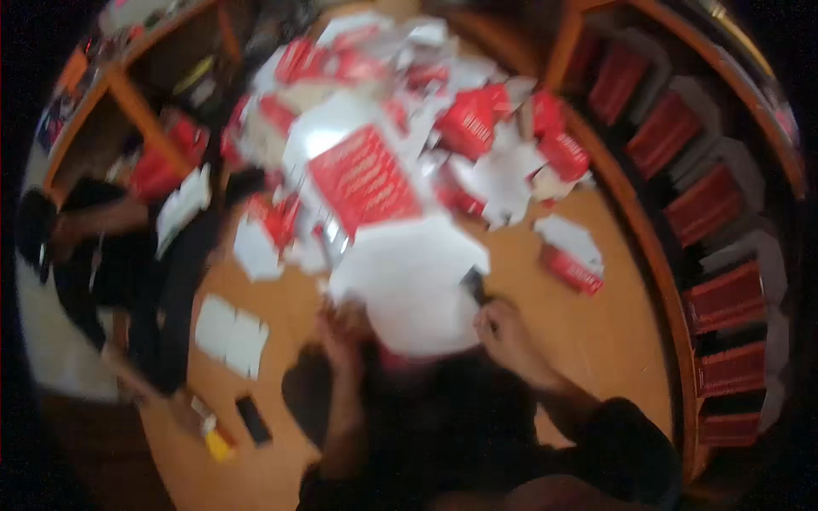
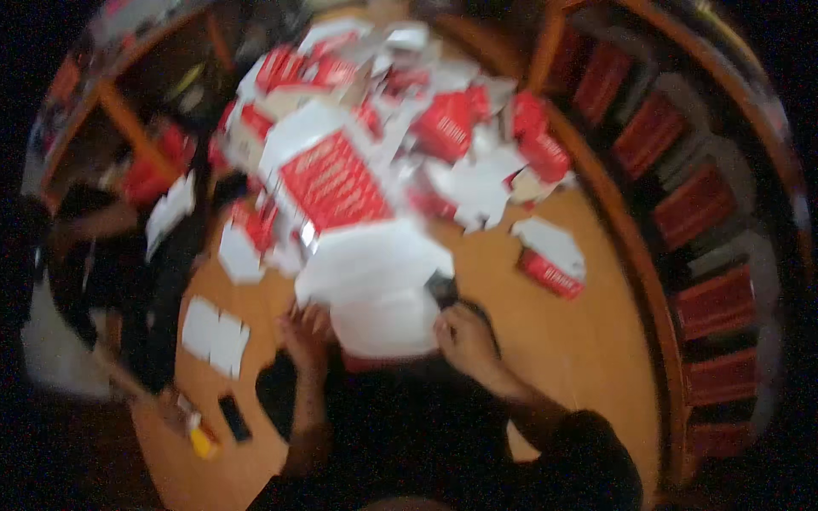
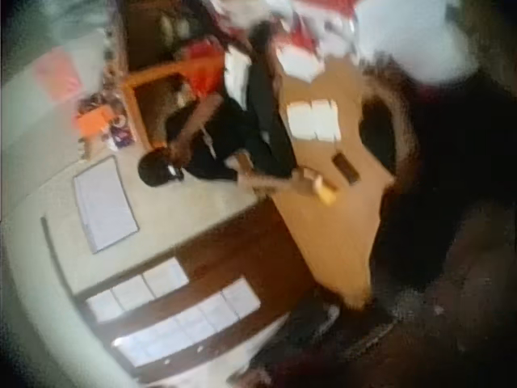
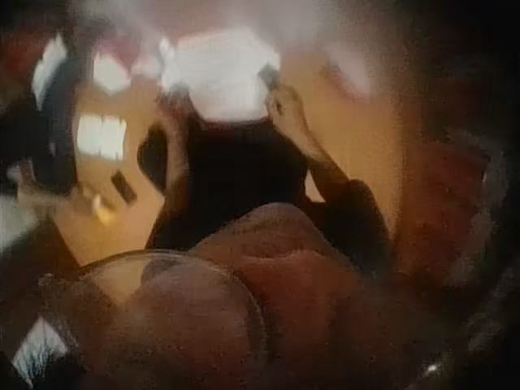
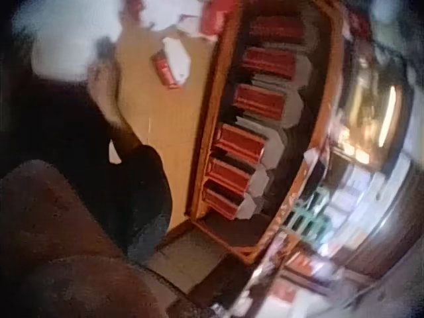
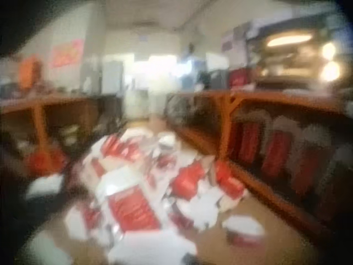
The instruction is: The person sits on the floor and assembles small red and white cardboard boxes by folding the white inner trays and inserting them into the red outer sleeves. The person repeatedly picks up components, folds the trays, and slides them into the sleeves, stacking the finished boxes.
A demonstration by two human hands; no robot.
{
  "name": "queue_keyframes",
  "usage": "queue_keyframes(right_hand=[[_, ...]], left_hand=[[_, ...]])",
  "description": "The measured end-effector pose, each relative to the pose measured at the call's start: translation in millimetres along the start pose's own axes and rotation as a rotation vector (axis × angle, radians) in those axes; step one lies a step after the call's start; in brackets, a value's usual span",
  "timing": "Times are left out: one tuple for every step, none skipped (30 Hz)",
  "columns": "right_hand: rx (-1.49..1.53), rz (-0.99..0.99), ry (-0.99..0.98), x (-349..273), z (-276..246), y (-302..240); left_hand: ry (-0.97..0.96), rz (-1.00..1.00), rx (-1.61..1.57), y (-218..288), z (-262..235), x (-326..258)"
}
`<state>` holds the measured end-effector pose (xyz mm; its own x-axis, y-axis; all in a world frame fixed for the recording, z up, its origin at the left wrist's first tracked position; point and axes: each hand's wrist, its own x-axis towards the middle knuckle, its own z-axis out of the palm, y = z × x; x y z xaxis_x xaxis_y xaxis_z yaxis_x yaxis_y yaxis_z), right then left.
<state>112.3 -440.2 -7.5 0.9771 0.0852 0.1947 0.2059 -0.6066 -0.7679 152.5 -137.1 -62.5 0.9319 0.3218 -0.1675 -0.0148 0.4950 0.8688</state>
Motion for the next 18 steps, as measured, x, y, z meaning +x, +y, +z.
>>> queue_keyframes(right_hand=[[-0.023, -0.026, -0.054, -8, 12, -9], [0.059, -0.042, -0.087, -20, 22, -13], [0.093, -0.04, -0.204, -32, 24, -29], [0.138, -0.059, -0.292, -42, 21, -45], [0.241, -0.048, -0.29, -57, 29, -45], [0.327, -0.035, -0.269, -72, 34, -40], [0.42, -0.035, -0.241, -84, 40, -32], [0.732, 0.153, -0.125, -103, 55, -7], [0.841, 0.32, 0.055, -108, 55, -9], [0.743, 0.334, 0.201, -116, 59, 7], [0.635, 0.357, 0.344, -123, 64, 24], [0.266, 0.217, 0.45, -119, 64, 30], [0.24, 0.225, 0.478, -119, 64, 35], [0.217, 0.235, 0.508, -115, 59, 27], [0.194, 0.242, 0.538, -110, 54, 22], [0.302, 0.272, 0.337, -105, 45, 22], [0.404, 0.298, 0.137, -98, 29, 22], [0.508, 0.325, -0.065, -94, 17, 20]], left_hand=[[0.014, 0.013, -0.025, -14, -18, -24], [0.011, -0.034, -0.015, -15, -29, -48], [0.077, -0.083, 0.055, -5, -24, -65], [-0.003, -0.031, 0.187, 4, -28, -80], [-0.065, 0.015, 0.311, 9, -36, -94], [-0.094, -0.201, 0.271, 21, -37, -98], [-0.104, -0.273, 0.319, 15, -52, -102], [-0.111, -0.342, 0.317, 18, -58, -112], [-0.126, -0.396, 0.309, 21, -59, -118], [-0.146, -0.451, 0.297, 22, -58, -123], [-0.197, -0.398, 0.364, 13, -67, -132], [-0.217, -0.408, 0.35, 9, -70, -138], [-0.237, -0.419, 0.336, 5, -72, -143], [-0.258, -0.428, 0.326, 4, -73, -149], [-0.28, -0.438, 0.314, 4, -74, -152], [-0.301, -0.447, 0.301, 6, -75, -154], [-0.325, -0.456, 0.284, 12, -72, -154], [-0.39, -0.495, 0.307, 20, -68, -155]])
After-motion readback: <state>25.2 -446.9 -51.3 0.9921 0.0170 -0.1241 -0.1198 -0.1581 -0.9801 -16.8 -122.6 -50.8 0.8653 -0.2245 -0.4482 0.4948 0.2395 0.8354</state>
